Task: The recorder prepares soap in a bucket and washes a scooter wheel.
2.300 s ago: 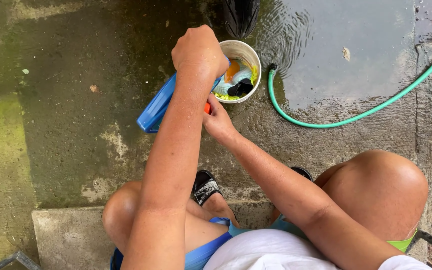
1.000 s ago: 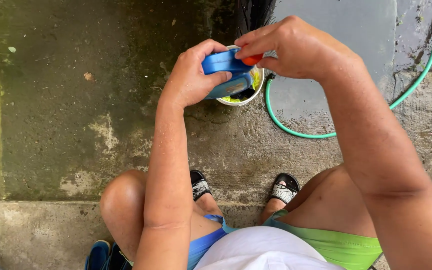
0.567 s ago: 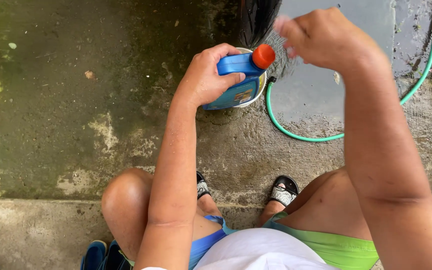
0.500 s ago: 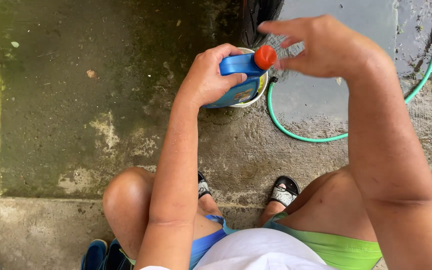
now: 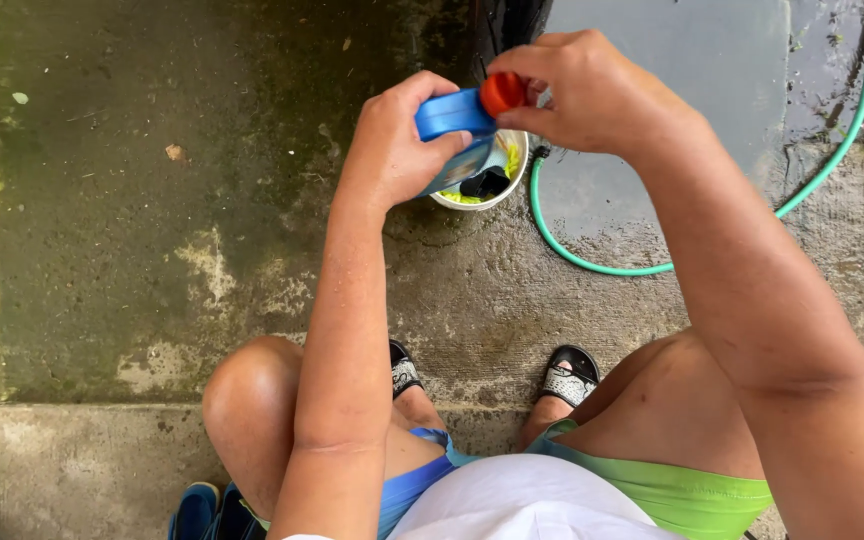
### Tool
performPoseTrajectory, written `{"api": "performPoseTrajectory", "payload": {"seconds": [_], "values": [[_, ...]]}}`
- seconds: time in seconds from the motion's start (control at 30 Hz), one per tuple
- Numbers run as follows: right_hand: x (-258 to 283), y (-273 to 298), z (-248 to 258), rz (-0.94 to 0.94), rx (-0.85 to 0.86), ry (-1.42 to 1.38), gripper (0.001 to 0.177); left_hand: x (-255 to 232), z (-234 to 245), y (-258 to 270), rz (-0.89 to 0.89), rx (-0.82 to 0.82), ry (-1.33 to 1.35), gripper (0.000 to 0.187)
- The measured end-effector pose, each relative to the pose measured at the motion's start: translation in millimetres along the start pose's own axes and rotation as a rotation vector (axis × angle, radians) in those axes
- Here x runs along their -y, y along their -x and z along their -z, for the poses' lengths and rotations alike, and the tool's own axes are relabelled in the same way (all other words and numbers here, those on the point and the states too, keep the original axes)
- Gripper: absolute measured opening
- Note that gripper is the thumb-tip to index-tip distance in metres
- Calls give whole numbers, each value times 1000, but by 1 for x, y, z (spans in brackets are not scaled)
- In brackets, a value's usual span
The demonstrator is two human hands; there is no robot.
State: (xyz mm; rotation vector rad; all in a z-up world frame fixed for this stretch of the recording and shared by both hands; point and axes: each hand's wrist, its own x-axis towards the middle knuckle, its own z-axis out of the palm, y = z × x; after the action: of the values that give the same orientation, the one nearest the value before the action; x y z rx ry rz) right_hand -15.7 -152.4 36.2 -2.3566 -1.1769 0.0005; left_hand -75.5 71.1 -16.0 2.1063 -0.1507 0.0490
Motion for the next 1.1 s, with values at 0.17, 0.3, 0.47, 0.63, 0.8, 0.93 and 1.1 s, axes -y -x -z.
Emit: {"api": "performPoseTrajectory", "payload": {"seconds": [0.17,0.3,0.47,0.63,0.8,0.93,1.1], "values": [[-17,-8,-41,-457,108,324,42,-10,-1,2,-60,-52,-72,42],[-1,-6,-7,-398,30,156,35,-9,-2,2,-44,-130,-71,42],[-12,15,-4,-30,-73,-13,43,-13,-5,-1,-63,-115,-12,41],[-17,29,-17,-150,21,-2,41,-10,-17,-1,-110,-70,-30,37],[-30,42,-42,-83,-94,129,37,-7,-13,-2,-53,60,-5,39],[-42,40,-65,-100,-177,280,39,-8,-31,1,-110,90,71,41],[-42,22,-82,-733,-212,351,50,-13,-81,7,-88,-322,-158,45]]}}
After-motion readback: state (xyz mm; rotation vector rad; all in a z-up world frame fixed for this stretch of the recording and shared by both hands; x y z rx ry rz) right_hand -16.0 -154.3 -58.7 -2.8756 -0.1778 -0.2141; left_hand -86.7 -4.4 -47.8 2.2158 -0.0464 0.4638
